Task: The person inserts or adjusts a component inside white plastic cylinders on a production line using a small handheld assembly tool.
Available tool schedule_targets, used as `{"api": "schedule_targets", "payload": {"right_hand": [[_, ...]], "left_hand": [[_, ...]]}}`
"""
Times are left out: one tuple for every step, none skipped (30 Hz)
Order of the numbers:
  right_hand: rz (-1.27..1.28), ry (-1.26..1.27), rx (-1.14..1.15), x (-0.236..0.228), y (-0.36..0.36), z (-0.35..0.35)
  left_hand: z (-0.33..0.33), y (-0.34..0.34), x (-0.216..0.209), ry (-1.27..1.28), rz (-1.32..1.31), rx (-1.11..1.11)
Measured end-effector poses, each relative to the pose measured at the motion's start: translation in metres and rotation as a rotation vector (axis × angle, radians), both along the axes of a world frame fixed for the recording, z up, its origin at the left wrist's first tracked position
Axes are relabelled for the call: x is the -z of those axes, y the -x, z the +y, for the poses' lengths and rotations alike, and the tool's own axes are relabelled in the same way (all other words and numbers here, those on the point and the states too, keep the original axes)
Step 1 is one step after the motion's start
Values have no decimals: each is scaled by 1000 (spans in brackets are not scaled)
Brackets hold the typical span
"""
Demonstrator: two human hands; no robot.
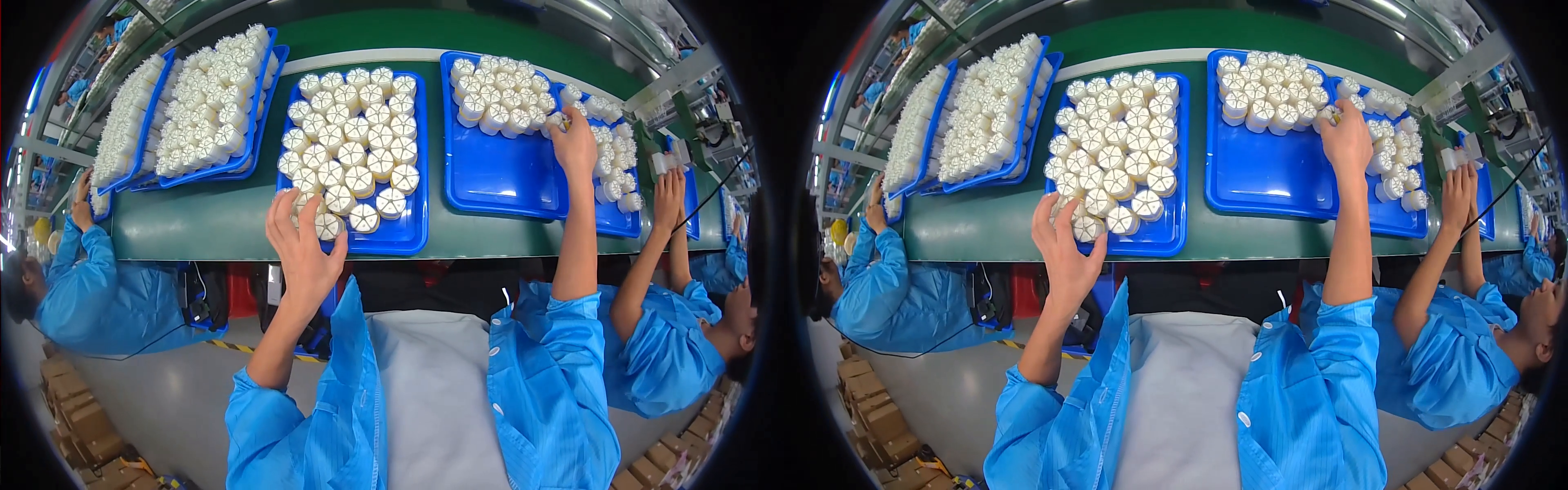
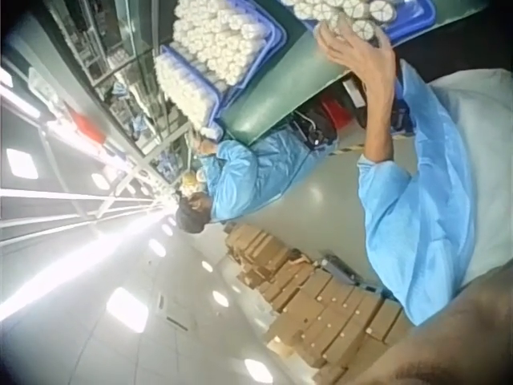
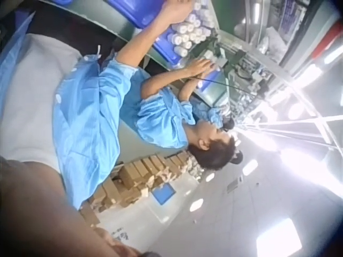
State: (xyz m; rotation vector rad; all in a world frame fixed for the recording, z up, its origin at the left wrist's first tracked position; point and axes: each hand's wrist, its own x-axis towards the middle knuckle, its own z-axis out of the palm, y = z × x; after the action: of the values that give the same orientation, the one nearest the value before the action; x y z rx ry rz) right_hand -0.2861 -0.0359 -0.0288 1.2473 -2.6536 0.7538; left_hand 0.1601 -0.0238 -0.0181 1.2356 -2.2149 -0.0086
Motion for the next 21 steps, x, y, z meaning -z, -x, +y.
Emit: {"api": "schedule_targets", "payload": {"right_hand": [[2,0,3,-3,-1,5],[-40,50,2,-9,-2,11],[-76,100,15,-14,-2,19],[-66,99,38,-13,-2,26],[-126,303,-61,-7,-3,33],[-175,507,-162,-8,-4,40],[-428,618,-198,-14,-20,43],[-674,727,-227,-22,-40,48],[-859,763,-262,-32,-54,57],[-1047,796,-300,-39,-66,65],[-1158,838,-314,-40,-75,71],[-1276,880,-334,-40,-82,77],[-1333,895,-355,-38,-90,82],[-1328,901,-347,-35,-95,88],[-1447,919,-391,-31,-99,93],[-1567,934,-437,-29,-105,97],[-1616,911,-437,-30,-112,100],[-1617,912,-436,-30,-121,102],[-1696,906,-467,-28,-130,103],[-1777,897,-499,-26,-139,103],[-1831,864,-554,-22,-147,103]], "left_hand": [[0,0,0,0,2,3],[-1,-1,0,-27,13,8],[-3,1,1,-56,29,28],[-4,2,1,-57,37,51],[-3,2,1,-50,17,35],[-2,4,1,-41,2,21],[-1,2,3,-40,5,-8],[0,2,3,-33,10,-13],[2,0,0,-36,35,3],[3,-1,0,-41,59,18],[3,-1,2,-42,70,41],[4,-1,2,-40,52,37],[4,-1,2,-38,29,28],[5,1,1,-39,29,38],[4,3,0,-24,57,36],[4,4,-2,-10,84,32],[7,4,-6,-12,84,39],[13,5,-13,33,177,92],[21,7,-17,84,266,135],[27,14,-18,89,262,125],[33,26,-19,7,446,254]]}}
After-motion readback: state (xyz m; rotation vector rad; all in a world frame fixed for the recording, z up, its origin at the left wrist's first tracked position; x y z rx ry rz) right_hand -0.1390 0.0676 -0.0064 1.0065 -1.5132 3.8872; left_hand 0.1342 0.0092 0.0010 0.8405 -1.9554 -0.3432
